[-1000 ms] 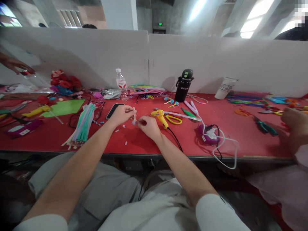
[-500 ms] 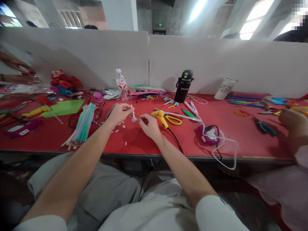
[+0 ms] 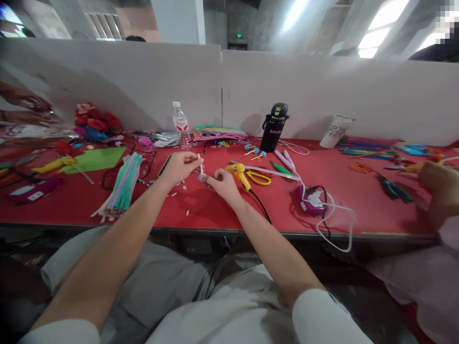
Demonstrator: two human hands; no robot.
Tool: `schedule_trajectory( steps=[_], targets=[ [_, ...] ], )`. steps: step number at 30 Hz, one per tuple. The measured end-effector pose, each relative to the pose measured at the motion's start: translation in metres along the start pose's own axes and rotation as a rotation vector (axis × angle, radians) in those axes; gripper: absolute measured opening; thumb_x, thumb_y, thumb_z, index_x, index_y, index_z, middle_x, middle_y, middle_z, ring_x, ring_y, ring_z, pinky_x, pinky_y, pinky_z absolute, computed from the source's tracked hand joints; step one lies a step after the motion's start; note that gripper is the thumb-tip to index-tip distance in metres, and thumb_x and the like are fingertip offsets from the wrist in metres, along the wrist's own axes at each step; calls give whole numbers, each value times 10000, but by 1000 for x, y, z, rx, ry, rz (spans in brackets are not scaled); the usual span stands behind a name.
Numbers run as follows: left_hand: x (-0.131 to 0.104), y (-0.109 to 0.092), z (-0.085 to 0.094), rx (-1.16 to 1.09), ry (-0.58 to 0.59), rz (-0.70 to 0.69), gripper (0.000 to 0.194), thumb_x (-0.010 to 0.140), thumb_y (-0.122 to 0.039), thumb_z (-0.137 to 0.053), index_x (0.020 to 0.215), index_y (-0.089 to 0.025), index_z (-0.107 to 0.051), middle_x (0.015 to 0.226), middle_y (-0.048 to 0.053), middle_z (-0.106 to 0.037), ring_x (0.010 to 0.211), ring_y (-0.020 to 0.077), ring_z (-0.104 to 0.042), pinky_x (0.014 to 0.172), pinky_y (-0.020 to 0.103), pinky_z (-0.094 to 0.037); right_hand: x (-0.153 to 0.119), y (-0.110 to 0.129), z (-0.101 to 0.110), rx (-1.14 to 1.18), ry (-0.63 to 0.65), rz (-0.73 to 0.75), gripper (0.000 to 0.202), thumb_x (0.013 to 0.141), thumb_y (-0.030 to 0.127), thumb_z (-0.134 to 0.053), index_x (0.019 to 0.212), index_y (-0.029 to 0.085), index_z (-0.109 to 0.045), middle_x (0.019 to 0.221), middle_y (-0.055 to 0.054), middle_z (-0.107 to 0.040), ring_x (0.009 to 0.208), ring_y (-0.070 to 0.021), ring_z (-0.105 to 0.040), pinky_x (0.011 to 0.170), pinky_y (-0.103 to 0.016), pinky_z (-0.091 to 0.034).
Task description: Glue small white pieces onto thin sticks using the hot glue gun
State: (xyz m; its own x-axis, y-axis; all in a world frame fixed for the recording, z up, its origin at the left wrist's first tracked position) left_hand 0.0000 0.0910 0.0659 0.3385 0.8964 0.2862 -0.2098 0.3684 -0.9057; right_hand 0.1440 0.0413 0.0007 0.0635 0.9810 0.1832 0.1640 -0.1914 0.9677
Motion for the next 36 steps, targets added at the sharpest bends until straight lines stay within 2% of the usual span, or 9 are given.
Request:
schedule_trajectory(
  steps=[11, 18, 21, 24, 28, 32, 34, 36],
  targets=[
    [-3, -5, -2, 22, 27, -4, 292, 792, -415, -705, 786, -130, -642, 726, 63, -687, 673, 174, -688, 685, 318, -604, -1, 2, 2, -44, -22, 33, 537, 616, 469, -815, 690, 238, -336, 587, 63, -506, 594, -147, -621, 605, -289, -515],
    [-3, -4, -3, 39, 42, 11, 265, 790, -402, -707, 805, -143, -655, 731, 54, -692, 691, 172, -695, 695, 317, -611, 1, -2, 4, -110, -36, 25, 507, 606, 445, -804, 686, 242, -347, 595, 48, -538, 623, -164, -632, 626, -307, -532],
    [-2, -3, -1, 37, 44, -4, 246, 802, -382, -695, 809, -139, -657, 734, 55, -693, 694, 171, -697, 701, 315, -612, 1, -1, 3, -79, -25, -19, 408, 661, 412, -744, 689, 237, -376, 629, 25, -585, 658, -176, -654, 660, -319, -546],
    [0, 0, 4, 33, 30, 7, 263, 805, -395, -691, 828, -135, -665, 735, 57, -695, 701, 170, -695, 711, 315, -610, 1, 0, 5, -99, 9, -41, 204, 768, 386, -582, 718, 223, -471, 702, -15, -648, 681, -176, -656, 678, -318, -542],
    [1, 2, 10, 44, 29, 17, 267, 804, -398, -692, 817, -133, -662, 731, 56, -694, 680, 162, -689, 706, 304, -603, -2, 15, 15, -414, 39, 129, 219, 843, 312, -439, 664, 209, -509, 641, -12, -600, 621, -155, -573, 612, -282, -460],
    [2, 4, 12, 76, 52, 29, 220, 819, -347, -674, 797, -129, -657, 735, 70, -698, 678, 162, -691, 705, 300, -597, -16, 38, 28, -891, 120, 308, 280, 892, 305, -462, 630, 210, -496, 585, -8, -550, 544, -146, -472, 575, -297, -356],
    [4, 6, 12, 86, 57, 31, 210, 821, -340, -671, 806, -130, -661, 741, 75, -702, 678, 163, -692, 711, 305, -597, -24, 45, 38, -1056, 193, 298, 273, 874, 273, -512, 608, 210, -497, 562, -14, -545, 507, -140, -442, 546, -300, -313],
    [4, 7, 11, 89, 61, 36, 214, 820, -345, -672, 811, -132, -664, 758, 80, -707, 685, 163, -693, 719, 309, -597, -30, 49, 53, -1170, 219, 224, 237, 838, 248, -570, 610, 210, -517, 575, -25, -577, 510, -146, -475, 534, -295, -301]
  ],
)
Point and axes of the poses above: each hand's wrist, its own x-axis towards the middle knuckle, its own z-axis out of the back of the hand, y = z × x, the point moved 4 cm from there along x, towards the middle knuckle
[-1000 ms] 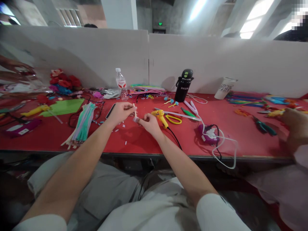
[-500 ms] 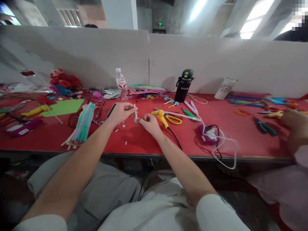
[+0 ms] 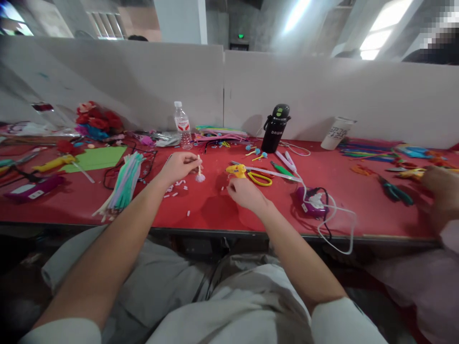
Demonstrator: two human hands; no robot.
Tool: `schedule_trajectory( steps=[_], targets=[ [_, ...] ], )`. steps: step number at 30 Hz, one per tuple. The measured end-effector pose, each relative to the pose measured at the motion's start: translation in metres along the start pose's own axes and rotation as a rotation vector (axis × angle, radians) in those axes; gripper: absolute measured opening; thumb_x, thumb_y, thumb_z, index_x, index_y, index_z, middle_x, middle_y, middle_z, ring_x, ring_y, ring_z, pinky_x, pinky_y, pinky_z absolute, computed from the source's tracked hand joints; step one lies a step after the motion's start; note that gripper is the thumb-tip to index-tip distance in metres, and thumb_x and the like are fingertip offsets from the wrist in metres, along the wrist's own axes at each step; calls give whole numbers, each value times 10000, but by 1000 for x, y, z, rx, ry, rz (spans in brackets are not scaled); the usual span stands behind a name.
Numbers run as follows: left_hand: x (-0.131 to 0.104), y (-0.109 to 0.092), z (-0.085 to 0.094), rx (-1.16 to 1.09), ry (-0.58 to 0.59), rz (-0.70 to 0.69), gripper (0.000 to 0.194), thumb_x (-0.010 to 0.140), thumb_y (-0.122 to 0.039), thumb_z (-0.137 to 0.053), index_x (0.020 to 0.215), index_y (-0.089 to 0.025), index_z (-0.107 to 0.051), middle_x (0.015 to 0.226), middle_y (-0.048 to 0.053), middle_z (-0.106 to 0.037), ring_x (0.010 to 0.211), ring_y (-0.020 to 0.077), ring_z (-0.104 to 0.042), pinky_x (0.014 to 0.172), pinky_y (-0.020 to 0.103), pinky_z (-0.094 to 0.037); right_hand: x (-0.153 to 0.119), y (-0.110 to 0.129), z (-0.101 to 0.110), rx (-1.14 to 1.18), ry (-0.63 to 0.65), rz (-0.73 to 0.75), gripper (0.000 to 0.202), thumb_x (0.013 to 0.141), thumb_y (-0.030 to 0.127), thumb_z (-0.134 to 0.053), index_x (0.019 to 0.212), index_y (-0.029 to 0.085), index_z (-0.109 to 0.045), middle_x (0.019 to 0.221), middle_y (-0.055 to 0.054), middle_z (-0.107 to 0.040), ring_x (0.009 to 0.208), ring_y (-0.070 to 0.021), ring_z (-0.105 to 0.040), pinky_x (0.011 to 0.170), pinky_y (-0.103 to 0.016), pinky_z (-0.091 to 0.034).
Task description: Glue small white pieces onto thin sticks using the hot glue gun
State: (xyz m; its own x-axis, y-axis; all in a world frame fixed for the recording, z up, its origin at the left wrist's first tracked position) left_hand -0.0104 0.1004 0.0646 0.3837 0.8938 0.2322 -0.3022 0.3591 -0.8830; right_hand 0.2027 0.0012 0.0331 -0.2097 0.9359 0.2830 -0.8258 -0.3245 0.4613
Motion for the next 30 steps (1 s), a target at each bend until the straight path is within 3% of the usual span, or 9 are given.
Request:
schedule_trajectory(
  steps=[2, 5, 8, 12, 15, 17, 19, 23, 30],
  targets=[
    [0, 0, -1, 5, 6, 0, 219, 822, -351, -671, 802, -132, -662, 763, 81, -708, 691, 162, -692, 724, 308, -597, -8, -16, 8, -89, 24, -111, 226, 800, 323, -653, 635, 214, -544, 607, -38, -613, 538, -166, -529, 531, -289, -309],
    [-1, -1, -2, 9, -8, -4, 210, 825, -341, -666, 798, -134, -661, 752, 76, -702, 696, 159, -689, 718, 299, -595, -9, -40, 16, -193, -43, -282, 397, 735, 586, -696, 702, 212, -567, 645, -65, -629, 576, -206, -583, 534, -297, -337],
    [-1, 1, -1, -6, -40, 8, 183, 826, -313, -661, 799, -131, -659, 741, 78, -696, 690, 162, -687, 694, 296, -593, 4, -54, 13, -208, -101, -331, 517, 713, 709, -649, 767, 199, -577, 710, -103, -648, 655, -259, -631, 562, -321, -380],
    [2, 9, 1, -26, -50, 58, 168, 829, -290, -658, 791, -127, -651, 771, 97, -707, 699, 165, -692, 689, 290, -587, 26, -60, -6, -30, -104, -331, 399, 684, 550, -753, 762, 188, -603, 735, -113, -669, 716, -289, -655, 609, -346, -438],
    [4, 14, 4, -25, -46, 70, 185, 832, -310, -663, 802, -128, -657, 796, 107, -718, 709, 166, -697, 704, 292, -584, 32, -59, -19, 374, -132, -225, 312, 718, 428, -740, 880, 176, -651, 815, -86, -706, 765, -261, -668, 678, -353, -497],
    [6, 16, 5, -20, -50, 70, 191, 827, -319, -671, 798, -131, -661, 799, 109, -722, 714, 170, -700, 713, 297, -582, 31, -56, -26, 668, -91, -163, 351, 730, 428, -726, 969, 179, -660, 875, -69, -723, 783, -233, -676, 727, -360, -526],
    [7, 17, 7, -24, -63, 81, 189, 822, -318, -675, 784, -133, -660, 807, 112, -728, 710, 170, -701, 714, 298, -582, 28, -52, -30, 859, -21, -164, 359, 731, 463, -728, 939, 176, -669, 859, -66, -727, 752, -207, -676, 740, -358, -539],
    [7, 17, 5, -54, -54, 93, 202, 812, -323, -682, 767, -127, -659, 824, 123, -735, 710, 173, -704, 716, 303, -588, 21, -33, -31, 891, 72, -119, 364, 789, 527, -677, 765, 164, -680, 766, -65, -707, 677, -163, -641, 709, -311, -525],
    [1, 6, -2, -47, -25, 52, 209, 814, -322, -665, 769, -117, -660, 810, 118, -731, 706, 183, -702, 731, 330, -597, 18, -18, -34, 758, 138, -40, 411, 848, 548, -606, 736, 157, -659, 688, -26, -644, 640, -124, -584, 675, -267, -482]
  ],
)
Point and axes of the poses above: each hand's wrist, its own x-axis towards the middle knuckle, its own z-axis out of the back of the hand, y = z × x, the point moved 4 cm from there along x, towards the middle knuckle
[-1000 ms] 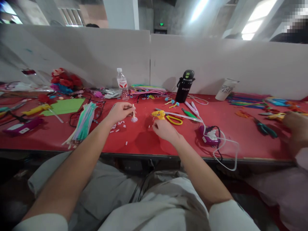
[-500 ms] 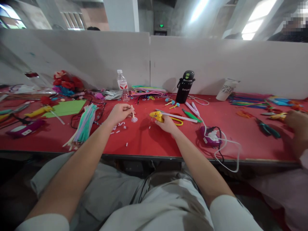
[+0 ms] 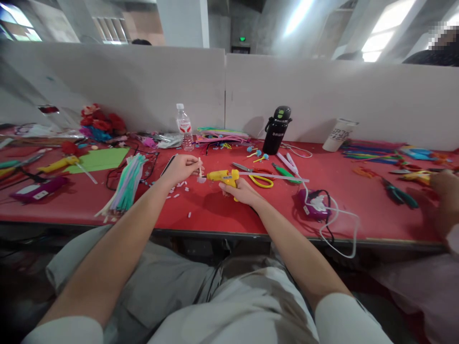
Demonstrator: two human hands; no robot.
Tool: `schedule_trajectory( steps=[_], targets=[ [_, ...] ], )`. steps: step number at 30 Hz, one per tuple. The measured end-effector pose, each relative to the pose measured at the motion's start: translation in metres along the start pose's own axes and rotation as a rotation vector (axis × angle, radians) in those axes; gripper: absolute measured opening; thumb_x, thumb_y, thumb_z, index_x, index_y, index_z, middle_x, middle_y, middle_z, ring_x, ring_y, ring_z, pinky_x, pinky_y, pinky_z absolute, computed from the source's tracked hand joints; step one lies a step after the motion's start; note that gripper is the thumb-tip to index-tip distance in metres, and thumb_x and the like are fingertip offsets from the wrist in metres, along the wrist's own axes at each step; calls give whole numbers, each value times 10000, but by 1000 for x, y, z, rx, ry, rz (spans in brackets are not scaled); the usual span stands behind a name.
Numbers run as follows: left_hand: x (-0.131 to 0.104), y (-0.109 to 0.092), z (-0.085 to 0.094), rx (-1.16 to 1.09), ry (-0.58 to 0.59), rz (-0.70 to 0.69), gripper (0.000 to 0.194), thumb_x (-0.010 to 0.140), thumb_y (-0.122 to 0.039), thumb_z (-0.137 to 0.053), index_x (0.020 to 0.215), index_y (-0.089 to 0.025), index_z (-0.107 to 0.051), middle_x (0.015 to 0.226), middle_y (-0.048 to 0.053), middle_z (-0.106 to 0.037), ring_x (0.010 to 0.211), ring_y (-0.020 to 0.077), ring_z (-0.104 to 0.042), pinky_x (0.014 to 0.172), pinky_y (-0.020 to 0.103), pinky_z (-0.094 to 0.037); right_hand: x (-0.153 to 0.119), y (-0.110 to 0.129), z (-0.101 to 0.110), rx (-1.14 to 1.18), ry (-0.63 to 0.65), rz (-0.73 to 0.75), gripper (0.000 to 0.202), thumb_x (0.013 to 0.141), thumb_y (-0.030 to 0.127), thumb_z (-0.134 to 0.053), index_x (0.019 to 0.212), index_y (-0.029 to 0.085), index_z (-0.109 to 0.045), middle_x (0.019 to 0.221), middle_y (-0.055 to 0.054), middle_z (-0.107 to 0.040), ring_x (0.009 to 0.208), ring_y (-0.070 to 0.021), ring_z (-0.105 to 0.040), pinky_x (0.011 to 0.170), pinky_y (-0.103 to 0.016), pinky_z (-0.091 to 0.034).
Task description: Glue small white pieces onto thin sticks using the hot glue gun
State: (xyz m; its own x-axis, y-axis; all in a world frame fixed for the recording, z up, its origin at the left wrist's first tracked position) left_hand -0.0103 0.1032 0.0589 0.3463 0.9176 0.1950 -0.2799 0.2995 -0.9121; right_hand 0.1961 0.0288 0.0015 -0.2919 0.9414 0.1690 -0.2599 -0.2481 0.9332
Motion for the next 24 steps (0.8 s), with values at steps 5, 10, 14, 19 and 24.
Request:
schedule_trajectory(
  steps=[5, 10, 14, 19, 24],
  targets=[
    [0, -3, -1, 15, 16, -13, 174, 828, -280, -639, 793, -113, -672, 805, 115, -726, 708, 184, -703, 735, 333, -601, -1, 1, 2, -34, -23, 6, 419, 848, 565, -595, 723, 167, -625, 676, -14, -619, 626, -118, -564, 646, -255, -463],
    [1, -3, -2, 14, 22, -15, 172, 835, -267, -629, 776, -111, -670, 784, 113, -720, 707, 182, -699, 731, 332, -601, -3, 4, 2, -90, -15, -21, 440, 851, 575, -583, 691, 166, -599, 636, -2, -588, 580, -105, -526, 579, -241, -416],
    [0, -4, -3, 0, 23, -13, 202, 823, -309, -664, 767, -114, -673, 777, 107, -719, 699, 174, -696, 734, 325, -600, -3, 2, 3, -117, -16, -51, 466, 841, 599, -581, 679, 162, -582, 610, 9, -561, 554, -97, -505, 556, -237, -395],
    [0, -2, -1, -17, 15, 4, 202, 817, -314, -676, 785, -114, -678, 796, 110, -723, 733, 185, -708, 747, 325, -599, -3, -1, 3, -126, -18, -50, 473, 832, 616, -581, 681, 168, -568, 589, 25, -524, 524, -88, -470, 533, -234, -377],
    [0, -1, 0, -31, 11, 13, 206, 800, -318, -691, 788, -113, -676, 801, 113, -727, 742, 193, -713, 755, 338, -603, -4, -2, 3, -132, -18, -61, 475, 825, 621, -586, 677, 170, -557, 587, 27, -518, 526, -87, -462, 523, -227, -373]
  ],
)
Point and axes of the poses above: each hand's wrist, its own x-axis towards the middle knuckle, its own z-axis out of the back of the hand, y = z × x, the point moved 4 cm from there along x, towards the middle knuckle
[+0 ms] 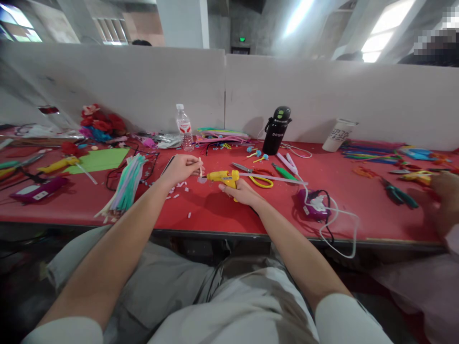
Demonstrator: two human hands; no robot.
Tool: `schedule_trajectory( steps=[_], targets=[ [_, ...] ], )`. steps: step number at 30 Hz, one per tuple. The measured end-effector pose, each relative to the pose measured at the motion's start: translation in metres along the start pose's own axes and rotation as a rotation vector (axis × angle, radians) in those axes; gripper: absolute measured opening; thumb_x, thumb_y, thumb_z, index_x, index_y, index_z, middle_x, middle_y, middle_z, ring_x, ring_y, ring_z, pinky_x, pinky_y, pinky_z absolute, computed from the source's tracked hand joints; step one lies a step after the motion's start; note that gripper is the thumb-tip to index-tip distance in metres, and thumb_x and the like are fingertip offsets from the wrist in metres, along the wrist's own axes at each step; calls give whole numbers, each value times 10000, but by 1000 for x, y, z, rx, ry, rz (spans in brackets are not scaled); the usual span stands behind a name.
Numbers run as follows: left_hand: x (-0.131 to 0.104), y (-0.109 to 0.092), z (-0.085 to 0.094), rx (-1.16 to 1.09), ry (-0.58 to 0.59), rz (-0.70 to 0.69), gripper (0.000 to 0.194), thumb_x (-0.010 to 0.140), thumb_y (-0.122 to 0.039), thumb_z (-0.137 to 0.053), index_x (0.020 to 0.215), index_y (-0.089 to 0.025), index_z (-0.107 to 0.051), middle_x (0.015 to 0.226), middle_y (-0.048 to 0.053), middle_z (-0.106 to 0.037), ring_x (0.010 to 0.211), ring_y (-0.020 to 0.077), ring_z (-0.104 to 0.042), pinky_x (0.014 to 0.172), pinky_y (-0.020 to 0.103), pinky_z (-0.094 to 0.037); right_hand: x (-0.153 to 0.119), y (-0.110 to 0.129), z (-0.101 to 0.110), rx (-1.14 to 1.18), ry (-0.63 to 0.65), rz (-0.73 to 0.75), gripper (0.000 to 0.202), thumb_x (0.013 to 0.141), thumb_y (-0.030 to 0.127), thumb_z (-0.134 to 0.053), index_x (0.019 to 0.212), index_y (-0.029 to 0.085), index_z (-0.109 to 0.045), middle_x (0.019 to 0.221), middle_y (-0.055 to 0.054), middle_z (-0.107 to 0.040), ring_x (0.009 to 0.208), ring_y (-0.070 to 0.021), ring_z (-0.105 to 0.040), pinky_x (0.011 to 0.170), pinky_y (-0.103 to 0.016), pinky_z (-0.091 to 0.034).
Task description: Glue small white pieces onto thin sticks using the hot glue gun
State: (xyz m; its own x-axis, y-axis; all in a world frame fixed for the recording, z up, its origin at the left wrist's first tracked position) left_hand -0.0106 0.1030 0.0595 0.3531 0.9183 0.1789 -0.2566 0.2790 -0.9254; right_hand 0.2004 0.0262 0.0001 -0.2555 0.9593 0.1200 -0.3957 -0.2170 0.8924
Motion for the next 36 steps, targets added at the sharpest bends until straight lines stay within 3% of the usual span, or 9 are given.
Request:
schedule_trajectory(
  steps=[19, 23, 27, 31, 34, 36],
  targets=[
    [0, -2, -1, -83, -45, 45, 209, 785, -319, -716, 781, -120, -652, 772, 98, -715, 706, 190, -706, 769, 363, -600, 0, -6, -2, -10, 37, -45, 475, 808, 637, -602, 837, 165, -654, 583, 37, -496, 513, -86, -425, 493, -222, -340],
    [2, 1, 1, -92, -61, 43, 178, 803, -299, -688, 795, -124, -653, 756, 84, -710, 708, 187, -708, 775, 363, -599, -2, -3, -3, -11, 62, -50, 463, 815, 629, -602, 798, 169, -648, 583, 35, -494, 510, -85, -422, 494, -223, -353],
    [6, 4, 9, -77, -104, 33, 182, 805, -308, -681, 788, -129, -653, 775, 83, -720, 712, 178, -710, 758, 334, -592, -4, 2, -3, 8, 90, -33, 456, 835, 616, -583, 818, 166, -659, 692, -9, -605, 576, -105, -501, 532, -230, -404],
    [7, 2, 21, -84, -174, 22, 187, 799, -318, -680, 784, -134, -652, 790, 83, -724, 710, 192, -716, 744, 336, -590, 0, 0, 17, -56, -89, -5, 473, 825, 597, -600, 1026, 175, -673, 735, -14, -624, 586, -123, -501, 526, -248, -389],
    [6, 0, 23, -86, -179, 31, 168, 805, -296, -666, 780, -131, -647, 781, 85, -721, 707, 203, -718, 738, 345, -591, 5, -10, 40, -234, -270, -76, 450, 828, 579, -606, 977, 158, -661, 669, -21, -583, 585, -152, -502, 533, -278, -357],
    [5, -1, 21, -86, -159, 26, 162, 809, -289, -659, 776, -130, -646, 779, 90, -721, 712, 206, -720, 731, 342, -591, 9, -19, 52, -379, -321, -136, 389, 807, 543, -653, 870, 160, -637, 649, -32, -570, 607, -174, -525, 554, -293, -352]
  ],
)
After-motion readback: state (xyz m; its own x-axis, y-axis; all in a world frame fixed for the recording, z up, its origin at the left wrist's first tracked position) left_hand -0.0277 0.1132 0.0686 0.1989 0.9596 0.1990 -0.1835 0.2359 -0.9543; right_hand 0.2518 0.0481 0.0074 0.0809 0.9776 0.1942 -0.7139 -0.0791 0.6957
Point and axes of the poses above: each hand's wrist, its own x-axis towards the middle knuckle, its own z-axis out of the back of the hand, y = z × x, the point moved 4 cm from there along x, towards the middle knuckle
